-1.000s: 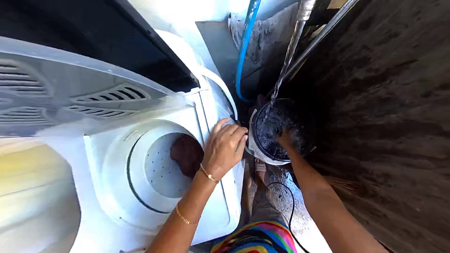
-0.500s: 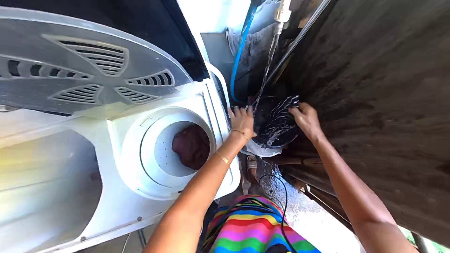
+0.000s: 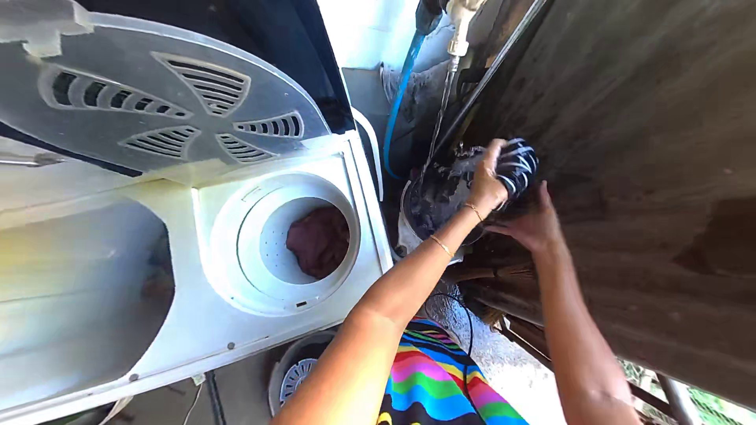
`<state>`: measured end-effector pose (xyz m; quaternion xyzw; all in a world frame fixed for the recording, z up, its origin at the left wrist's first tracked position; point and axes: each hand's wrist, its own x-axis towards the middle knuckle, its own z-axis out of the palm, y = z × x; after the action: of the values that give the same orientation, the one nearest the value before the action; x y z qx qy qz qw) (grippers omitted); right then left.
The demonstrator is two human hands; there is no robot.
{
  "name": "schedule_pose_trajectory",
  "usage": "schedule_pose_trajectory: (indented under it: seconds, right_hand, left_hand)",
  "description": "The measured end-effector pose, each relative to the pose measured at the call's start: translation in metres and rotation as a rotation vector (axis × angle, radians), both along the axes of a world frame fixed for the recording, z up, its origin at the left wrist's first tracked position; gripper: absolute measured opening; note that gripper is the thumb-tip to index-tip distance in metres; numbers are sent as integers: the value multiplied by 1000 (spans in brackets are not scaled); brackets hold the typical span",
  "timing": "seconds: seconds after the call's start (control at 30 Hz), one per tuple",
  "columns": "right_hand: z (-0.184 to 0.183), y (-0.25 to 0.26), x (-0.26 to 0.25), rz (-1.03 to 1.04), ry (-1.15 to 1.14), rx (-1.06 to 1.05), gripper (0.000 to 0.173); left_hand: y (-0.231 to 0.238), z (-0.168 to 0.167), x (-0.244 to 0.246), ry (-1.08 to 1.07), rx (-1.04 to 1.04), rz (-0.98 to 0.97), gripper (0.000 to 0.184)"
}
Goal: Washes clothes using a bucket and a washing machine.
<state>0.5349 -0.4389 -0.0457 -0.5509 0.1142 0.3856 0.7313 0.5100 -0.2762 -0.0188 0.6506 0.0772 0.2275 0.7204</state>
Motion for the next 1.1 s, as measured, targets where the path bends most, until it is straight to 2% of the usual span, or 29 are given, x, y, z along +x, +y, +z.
schedule_pose_trajectory:
  seconds: [0.03,0.07,0.1,0.17,0.2,0.23,0.27,0.33,0.4,0.43,0.47,0.57,0.67,0.8,0.9,0.97,1.03,1.1]
  right_hand:
    - [-10,15,-4,-29,69,186,84]
    - [-18,29,-9,-61,61,315,75]
    - [-22,41,-14,-102,-11,381,54]
    - [-13,59,-25,-214,-191,314,25]
    - [-5,67,-29,-283,-218,261,19]
    - [-12,69,-27,-317,-225,297,22]
    - [-25,71,-18,-296,-215,420,31]
    - [-34,76,0,-208,-190,603,49]
    - [-23,82,6,-177,-262,534,52]
    - [-13,85,5,-172,-316,422,48]
    - [-1,90,5,-178,-361,286,42]
    - [27,99,8,-148,-515,-21,28]
    - [41,108,18,-63,-704,-55,11]
    - [53,100,25,127,-910,-118,2]
    - [61,91,16,223,-924,-189,8]
    - [65,93,6,168,-825,-104,15]
    - [75,99,-7,170,-697,17,29]
    - [93,111,-29,308,-624,150,51]
  left_hand:
    - [-7,2,-4,-11,5,-55,62]
    - [-13,1,-11,-10,-12,-119,62]
    - [-15,0,-20,3,-35,-180,64]
    - [-12,-8,-36,-9,-151,-275,74]
    - [-7,-11,-43,-20,-226,-307,83]
    - [0,-12,-50,-14,-313,-322,89]
    - [7,-11,-56,-13,-387,-308,86]
    - [18,-11,-62,10,-563,-183,59]
    - [26,0,-61,199,-813,48,36]
    - [30,11,-57,363,-905,163,31]
    - [35,4,-49,443,-941,213,28]
    - [44,-5,-35,590,-886,159,33]
    - [52,6,-25,757,-773,37,42]
    - [52,7,-13,735,-763,-77,41]
    - [51,12,-22,734,-709,-80,35]
    - [59,24,-40,727,-596,-56,36]
    - [73,37,-67,544,-496,-7,36]
    - [92,56,-105,266,-379,43,36]
